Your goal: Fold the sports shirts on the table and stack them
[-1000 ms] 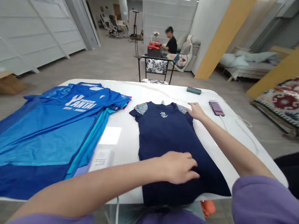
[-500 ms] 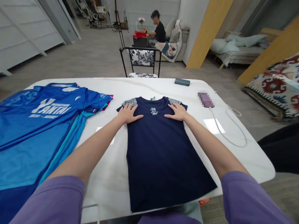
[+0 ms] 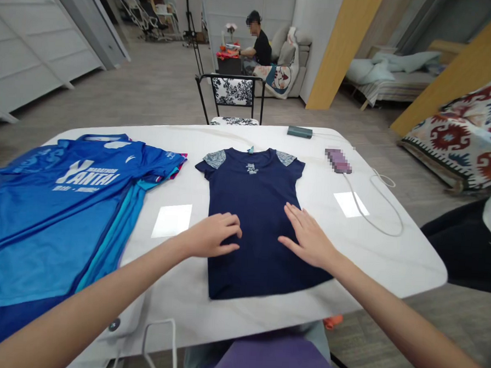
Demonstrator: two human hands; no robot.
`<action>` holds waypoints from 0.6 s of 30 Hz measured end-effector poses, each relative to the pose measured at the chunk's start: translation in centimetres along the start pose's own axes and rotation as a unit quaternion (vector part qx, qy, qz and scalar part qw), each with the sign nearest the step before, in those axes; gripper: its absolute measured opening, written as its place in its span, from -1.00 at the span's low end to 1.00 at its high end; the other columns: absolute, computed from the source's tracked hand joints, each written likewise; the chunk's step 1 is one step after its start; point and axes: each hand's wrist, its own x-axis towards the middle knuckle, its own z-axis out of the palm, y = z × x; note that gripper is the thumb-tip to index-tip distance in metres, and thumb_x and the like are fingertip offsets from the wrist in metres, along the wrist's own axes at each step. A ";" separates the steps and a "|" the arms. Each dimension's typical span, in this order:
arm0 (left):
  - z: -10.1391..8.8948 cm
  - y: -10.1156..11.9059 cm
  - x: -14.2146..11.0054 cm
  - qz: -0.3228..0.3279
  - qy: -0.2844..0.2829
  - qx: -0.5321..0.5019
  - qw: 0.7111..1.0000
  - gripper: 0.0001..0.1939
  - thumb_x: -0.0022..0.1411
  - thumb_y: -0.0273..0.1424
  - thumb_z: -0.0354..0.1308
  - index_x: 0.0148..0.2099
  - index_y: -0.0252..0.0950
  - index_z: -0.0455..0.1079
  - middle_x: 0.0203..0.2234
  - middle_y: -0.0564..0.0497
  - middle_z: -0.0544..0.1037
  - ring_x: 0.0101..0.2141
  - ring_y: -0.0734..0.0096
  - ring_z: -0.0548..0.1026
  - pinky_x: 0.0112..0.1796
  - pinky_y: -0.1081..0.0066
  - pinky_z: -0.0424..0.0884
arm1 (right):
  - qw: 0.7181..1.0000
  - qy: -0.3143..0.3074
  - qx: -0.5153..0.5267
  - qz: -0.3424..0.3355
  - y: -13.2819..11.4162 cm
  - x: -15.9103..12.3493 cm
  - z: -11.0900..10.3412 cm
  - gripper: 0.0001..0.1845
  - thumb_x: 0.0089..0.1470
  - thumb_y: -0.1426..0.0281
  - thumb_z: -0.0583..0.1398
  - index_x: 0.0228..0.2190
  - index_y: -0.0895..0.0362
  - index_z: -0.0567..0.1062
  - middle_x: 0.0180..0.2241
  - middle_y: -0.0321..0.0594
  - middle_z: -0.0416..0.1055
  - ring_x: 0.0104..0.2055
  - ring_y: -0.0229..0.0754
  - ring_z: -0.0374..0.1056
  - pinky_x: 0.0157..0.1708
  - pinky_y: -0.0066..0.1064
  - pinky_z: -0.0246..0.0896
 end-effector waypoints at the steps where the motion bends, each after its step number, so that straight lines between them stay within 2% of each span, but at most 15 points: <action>1: 0.7 2.0 -2.0 0.008 -0.014 -0.010 1.000 -0.82 0.52 -0.17 0.30 0.06 -0.07 0.61 0.03 -0.09 0.64 -0.02 0.16 0.63 0.07 0.21 0.48 | 1.000 -0.005 -0.002 -0.004 -0.6 -2.9 0.6 0.08 0.51 -0.16 0.11 0.70 -0.04 -0.27 0.69 -0.08 -0.16 0.71 0.17 -0.09 0.69 0.21 -0.12; 4: 1.6 5.8 -7.0 -0.020 -0.050 -0.002 0.999 -0.83 0.44 -0.15 0.41 -0.03 -0.07 0.60 -0.11 -0.03 0.68 -0.12 0.16 0.65 -0.04 0.20 0.46 | 1.000 -0.019 -0.017 0.004 -0.3 -8.7 2.0 0.10 0.49 -0.17 0.14 0.70 -0.05 -0.23 0.69 -0.05 -0.16 0.71 0.20 -0.09 0.68 0.25 -0.10; 6: 1.6 6.8 -9.4 -0.053 -0.074 0.017 0.996 -0.79 0.41 -0.10 0.44 -0.13 -0.08 0.59 -0.21 0.00 0.68 -0.19 0.16 0.65 -0.07 0.18 0.44 | 0.999 -0.022 -0.026 0.020 0.5 -10.6 2.3 0.08 0.49 -0.16 0.15 0.70 -0.08 -0.21 0.67 -0.07 -0.11 0.70 0.20 -0.06 0.68 0.28 -0.12; 8: 1.7 7.3 -11.0 -0.087 -0.073 0.037 0.993 -0.74 0.39 -0.05 0.45 -0.20 -0.09 0.59 -0.27 0.01 0.68 -0.23 0.14 0.66 -0.07 0.16 0.43 | 0.999 -0.004 -0.032 0.041 0.5 -11.7 2.1 0.08 0.48 -0.13 0.16 0.70 -0.12 -0.25 0.66 -0.10 -0.06 0.69 0.21 -0.02 0.68 0.31 -0.14; 11: 2.6 8.5 -12.0 -0.118 -0.032 0.053 0.991 -0.73 0.35 -0.06 0.47 -0.06 -0.07 0.64 -0.17 -0.05 0.72 -0.14 0.05 0.68 -0.02 0.14 0.46 | 0.998 0.034 -0.027 0.047 -1.8 -13.1 1.6 0.09 0.49 -0.06 0.16 0.69 -0.14 -0.33 0.66 -0.15 -0.05 0.67 0.20 0.03 0.68 0.30 -0.08; 13: 3.5 9.7 -12.3 -0.119 -0.023 0.045 0.992 -0.71 0.35 -0.12 0.46 0.04 -0.07 0.64 -0.11 -0.07 0.72 -0.09 0.04 0.69 0.00 0.14 0.48 | 0.999 0.028 -0.013 0.023 -3.8 -14.4 1.7 0.08 0.50 -0.03 0.16 0.69 -0.17 -0.35 0.66 -0.18 -0.05 0.66 0.20 0.07 0.66 0.31 0.00; 16: 3.6 10.5 -12.6 -0.109 -0.056 -0.025 0.992 -0.77 0.38 -0.10 0.41 0.00 -0.03 0.67 -0.12 -0.03 0.74 -0.11 0.10 0.71 -0.05 0.20 0.51 | 1.000 -0.007 -0.005 -0.009 -5.5 -16.4 2.0 0.03 0.51 -0.02 0.16 0.68 -0.28 -0.30 0.65 -0.23 0.01 0.64 0.22 0.11 0.61 0.37 0.08; 18: 2.3 9.2 -12.0 -0.116 -0.079 -0.078 0.987 -0.73 0.44 -0.01 0.33 -0.01 0.00 0.69 -0.12 0.01 0.76 -0.13 0.15 0.71 -0.09 0.26 0.52 | 1.000 0.003 -0.010 0.005 -6.1 -17.0 1.9 -0.03 0.49 -0.05 0.18 0.68 -0.33 -0.15 0.62 -0.20 0.11 0.62 0.26 0.16 0.57 0.41 0.13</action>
